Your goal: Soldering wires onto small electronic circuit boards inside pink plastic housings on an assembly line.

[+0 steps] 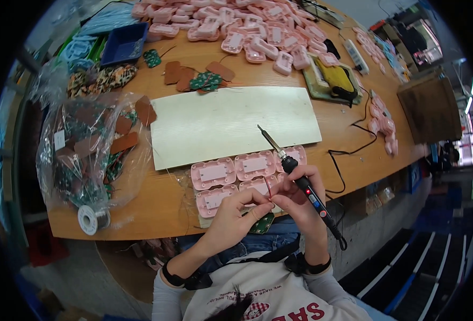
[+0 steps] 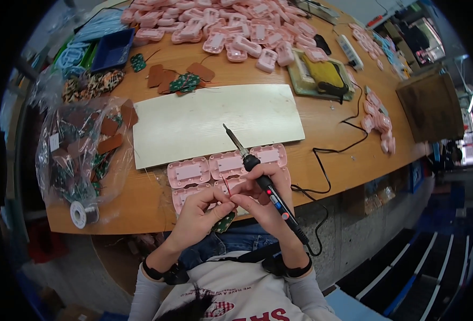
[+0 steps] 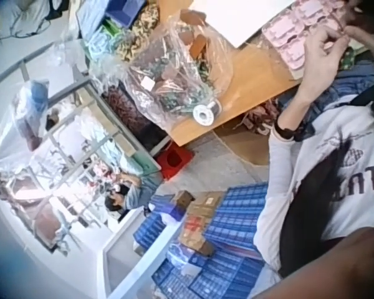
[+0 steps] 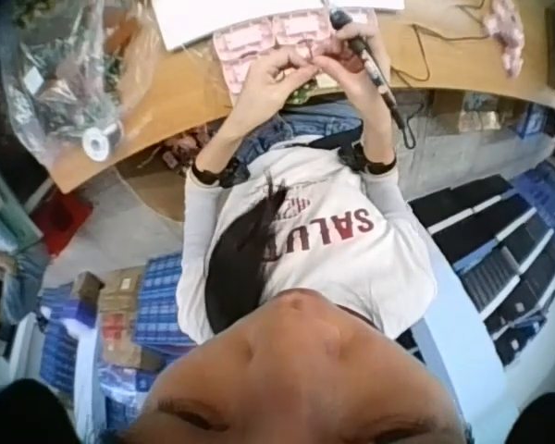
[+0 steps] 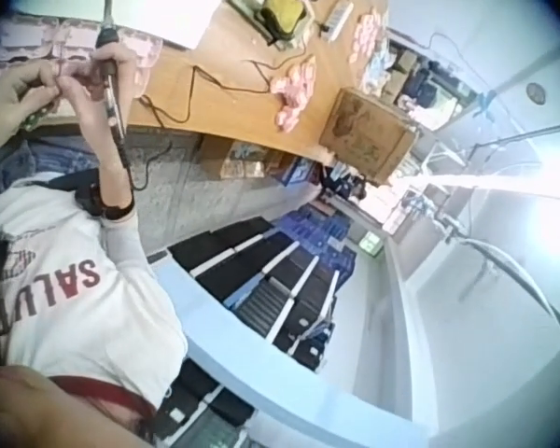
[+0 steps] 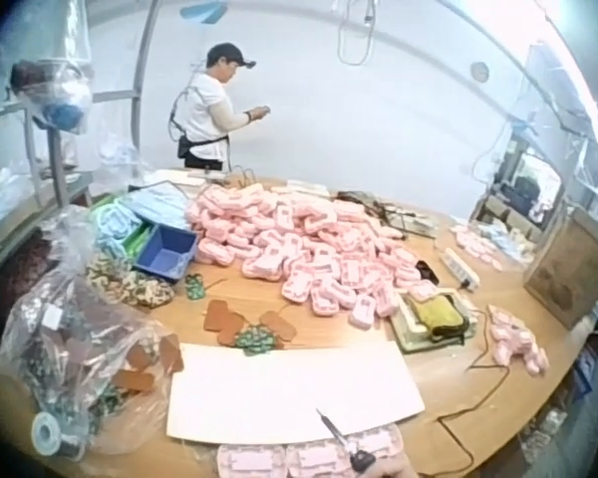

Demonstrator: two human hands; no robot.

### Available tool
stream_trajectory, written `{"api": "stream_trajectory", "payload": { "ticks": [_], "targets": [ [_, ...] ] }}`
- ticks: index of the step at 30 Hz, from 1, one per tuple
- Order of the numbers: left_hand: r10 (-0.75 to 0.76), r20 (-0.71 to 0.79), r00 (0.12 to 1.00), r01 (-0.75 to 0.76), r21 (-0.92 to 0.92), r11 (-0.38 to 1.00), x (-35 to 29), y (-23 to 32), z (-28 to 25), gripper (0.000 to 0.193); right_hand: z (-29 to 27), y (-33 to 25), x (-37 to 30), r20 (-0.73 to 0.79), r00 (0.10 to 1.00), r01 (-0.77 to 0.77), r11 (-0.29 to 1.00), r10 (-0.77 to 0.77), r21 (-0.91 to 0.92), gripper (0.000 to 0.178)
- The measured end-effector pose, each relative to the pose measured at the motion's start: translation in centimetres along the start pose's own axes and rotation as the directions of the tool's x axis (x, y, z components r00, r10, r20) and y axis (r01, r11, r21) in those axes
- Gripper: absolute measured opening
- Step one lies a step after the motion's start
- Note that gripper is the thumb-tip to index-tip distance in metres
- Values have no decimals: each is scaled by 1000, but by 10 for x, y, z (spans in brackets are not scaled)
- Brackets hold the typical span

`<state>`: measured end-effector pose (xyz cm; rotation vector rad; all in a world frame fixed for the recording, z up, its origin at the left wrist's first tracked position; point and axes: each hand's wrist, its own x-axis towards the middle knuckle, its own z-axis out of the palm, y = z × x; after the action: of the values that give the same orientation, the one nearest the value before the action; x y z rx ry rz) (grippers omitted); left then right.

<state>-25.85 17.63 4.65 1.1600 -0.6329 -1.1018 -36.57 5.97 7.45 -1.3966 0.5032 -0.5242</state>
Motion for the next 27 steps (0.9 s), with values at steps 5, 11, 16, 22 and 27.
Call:
{"api": "stream_trajectory", "payload": {
  "ticks": [5, 11, 16, 22, 27],
  "targets": [
    [-63, 151, 987, 67, -22, 997, 6, 6, 1, 14, -5, -3, -10, -37, 999, 30, 998, -28, 48, 46],
    [40, -47, 998, -38, 42, 998, 12, -1, 23, 11, -16, 2, -10, -178, 962, 200, 977, -209, -69, 43],
    [271, -198, 942, -218, 256, 942, 19, -17, 49, 12, -29, -2, -4, -145, 943, 282, 951, -299, -125, 41],
    [191, -355, 915, -163, 106, 981, 6, -14, 54, 12, -32, 12, 2, -10, 976, 218, 976, -218, -22, 38],
    [126, -325, 937, -119, 40, 992, -6, -17, 58, 11, -35, 9, 1, -19, 949, 315, 942, -315, 116, 38]
  ]
}}
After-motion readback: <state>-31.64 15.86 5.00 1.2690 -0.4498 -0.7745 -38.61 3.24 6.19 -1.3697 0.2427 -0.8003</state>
